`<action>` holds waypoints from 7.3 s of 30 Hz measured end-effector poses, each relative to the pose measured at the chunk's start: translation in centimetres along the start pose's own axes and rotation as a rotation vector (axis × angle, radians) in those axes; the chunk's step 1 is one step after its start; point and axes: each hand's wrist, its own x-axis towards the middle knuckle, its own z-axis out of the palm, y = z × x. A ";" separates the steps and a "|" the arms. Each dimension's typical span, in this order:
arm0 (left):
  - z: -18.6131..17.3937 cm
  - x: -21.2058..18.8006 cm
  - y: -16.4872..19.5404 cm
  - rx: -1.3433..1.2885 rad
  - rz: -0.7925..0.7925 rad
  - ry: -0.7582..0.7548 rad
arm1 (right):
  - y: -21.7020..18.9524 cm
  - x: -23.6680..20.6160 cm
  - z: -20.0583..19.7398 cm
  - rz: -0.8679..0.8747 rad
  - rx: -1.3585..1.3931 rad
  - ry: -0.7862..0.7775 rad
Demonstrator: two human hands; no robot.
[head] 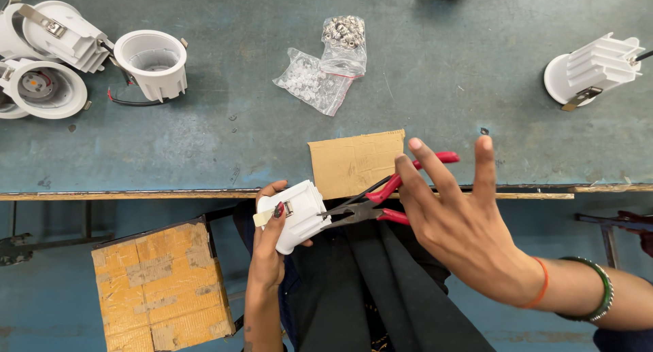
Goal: The person picks up a white plastic light fixture housing from the workbench, threads a black wire through it, and uses pliers to grip and pull the wire through the housing opening. They work on one housing at a time, setting each one down on the bench as they go.
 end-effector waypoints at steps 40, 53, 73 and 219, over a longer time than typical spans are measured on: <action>4.3 3.0 1.5 -0.154 0.229 -0.071 | -0.1 4.5 9.9 0.627 1.272 0.385; 1.5 2.8 1.7 -0.019 0.183 -0.019 | 3.4 3.2 3.2 0.008 0.202 0.095; 0.7 2.3 1.0 -0.019 0.260 -0.081 | 3.8 3.0 3.8 -0.074 0.336 0.033; 0.4 0.2 0.6 -0.040 0.602 0.075 | 4.0 3.6 -1.4 -0.246 0.057 0.109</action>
